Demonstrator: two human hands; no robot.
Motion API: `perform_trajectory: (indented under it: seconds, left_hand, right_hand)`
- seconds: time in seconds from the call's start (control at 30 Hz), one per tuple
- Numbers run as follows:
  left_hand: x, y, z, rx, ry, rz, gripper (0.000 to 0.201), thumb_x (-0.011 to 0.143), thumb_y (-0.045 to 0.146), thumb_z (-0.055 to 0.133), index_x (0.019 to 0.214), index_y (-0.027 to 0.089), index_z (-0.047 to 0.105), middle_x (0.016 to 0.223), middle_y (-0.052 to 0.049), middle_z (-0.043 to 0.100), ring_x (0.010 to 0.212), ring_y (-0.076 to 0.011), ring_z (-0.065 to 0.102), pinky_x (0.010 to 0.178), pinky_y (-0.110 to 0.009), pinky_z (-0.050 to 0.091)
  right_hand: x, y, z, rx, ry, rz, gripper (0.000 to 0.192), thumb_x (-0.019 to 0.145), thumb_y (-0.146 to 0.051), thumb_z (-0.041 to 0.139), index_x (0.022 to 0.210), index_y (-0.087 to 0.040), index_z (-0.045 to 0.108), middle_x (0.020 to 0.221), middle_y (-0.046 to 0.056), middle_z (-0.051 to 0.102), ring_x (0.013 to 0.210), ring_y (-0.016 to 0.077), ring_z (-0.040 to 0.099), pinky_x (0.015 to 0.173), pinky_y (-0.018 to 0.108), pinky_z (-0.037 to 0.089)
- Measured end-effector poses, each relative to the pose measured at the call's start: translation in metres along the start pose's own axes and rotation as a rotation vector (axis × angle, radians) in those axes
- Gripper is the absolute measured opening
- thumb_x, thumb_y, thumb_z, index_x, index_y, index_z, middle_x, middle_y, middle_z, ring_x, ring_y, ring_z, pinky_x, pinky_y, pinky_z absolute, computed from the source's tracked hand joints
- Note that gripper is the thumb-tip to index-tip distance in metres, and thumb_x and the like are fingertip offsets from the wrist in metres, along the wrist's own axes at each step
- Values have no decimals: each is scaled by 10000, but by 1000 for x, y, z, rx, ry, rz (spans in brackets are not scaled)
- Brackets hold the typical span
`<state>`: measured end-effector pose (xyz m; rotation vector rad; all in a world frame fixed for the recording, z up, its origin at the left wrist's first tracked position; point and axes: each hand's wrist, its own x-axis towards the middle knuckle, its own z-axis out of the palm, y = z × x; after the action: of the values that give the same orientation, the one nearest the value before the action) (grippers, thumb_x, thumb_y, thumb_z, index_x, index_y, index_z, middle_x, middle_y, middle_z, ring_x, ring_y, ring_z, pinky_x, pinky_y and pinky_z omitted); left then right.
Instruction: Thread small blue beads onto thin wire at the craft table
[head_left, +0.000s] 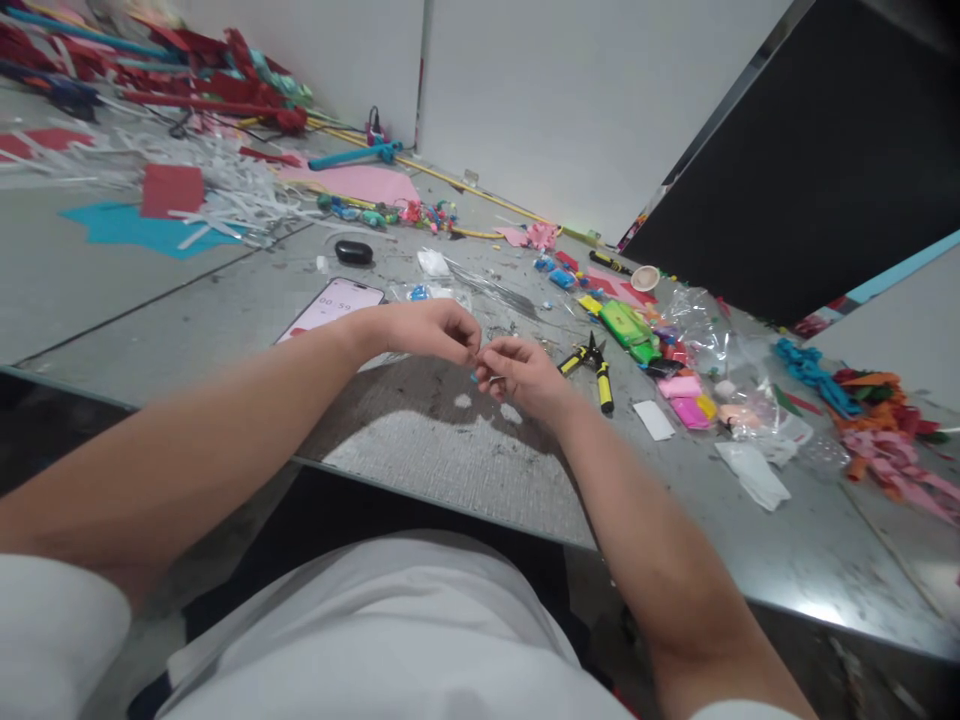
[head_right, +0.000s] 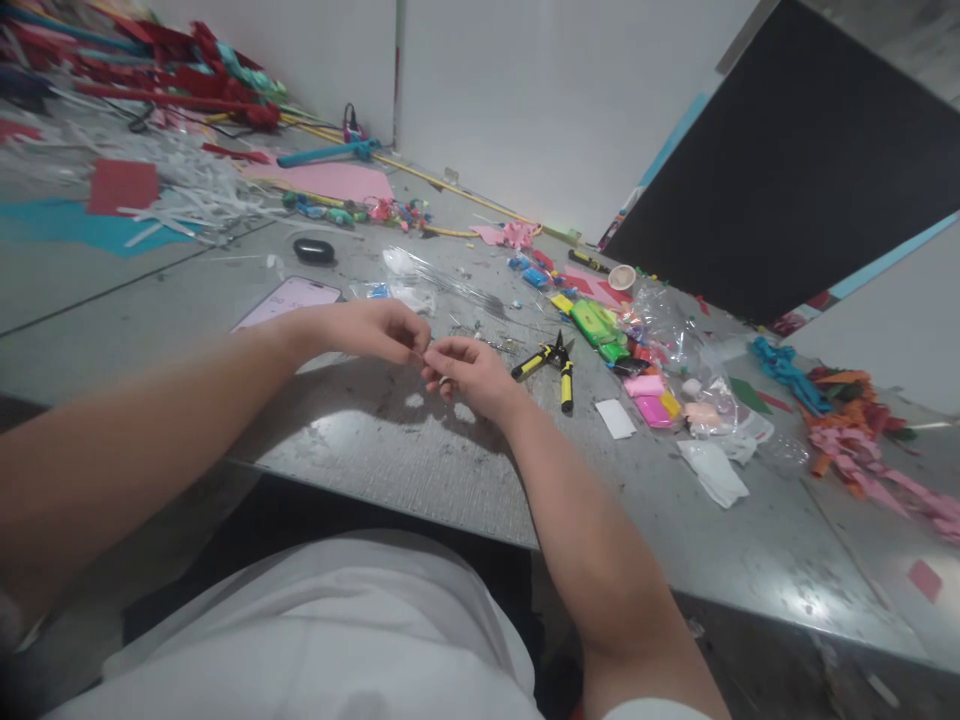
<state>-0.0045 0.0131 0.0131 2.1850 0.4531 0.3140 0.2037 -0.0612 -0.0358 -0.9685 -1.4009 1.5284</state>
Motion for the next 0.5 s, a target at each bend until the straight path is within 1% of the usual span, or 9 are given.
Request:
perform_trajectory:
  seconds: [0.1,0.2,0.3,0.4,0.5]
  left_hand:
    - [1,-1,1,127,37,-34,143,769,299,714,809,162,730,657,10,653,602,-123,566,587,-228,392]
    - [2,-3,3,272,50,-75,215,765,302,714,917,156,762,726,-8,686,644,-140,598,610,-235,397]
    - [4,-7,7,355,44,-91,248,761,326,722,935,156,771,748,-18,689,651,-149,595,606,-245,381]
    - [5,-10,10,390,-8,-76,242,781,355,719,912,162,781,713,-10,676,620,-143,569,596,-251,361]
    - [4,-12,13,418,-42,-72,247,804,348,717,930,154,803,708,-14,692,612,-141,563,606,-255,363]
  right_hand:
    - [1,-3,-1,0,79,-40,425,696,-578,854,829,-205,697,705,-13,673,572,105,608,470,221,416]
    - [2,-4,-3,-63,139,-76,394,723,-575,824,801,-209,700,665,-22,650,536,91,553,479,229,400]
    - [2,-4,-3,-179,148,-150,370,773,-571,789,807,-213,702,654,-30,634,524,85,512,494,242,393]
    - [2,-3,0,-318,141,-237,354,818,-557,760,798,-211,687,614,-42,598,512,84,488,509,254,397]
    - [1,-3,3,-419,142,-271,350,848,-555,738,809,-213,676,606,-42,590,528,94,498,535,267,418]
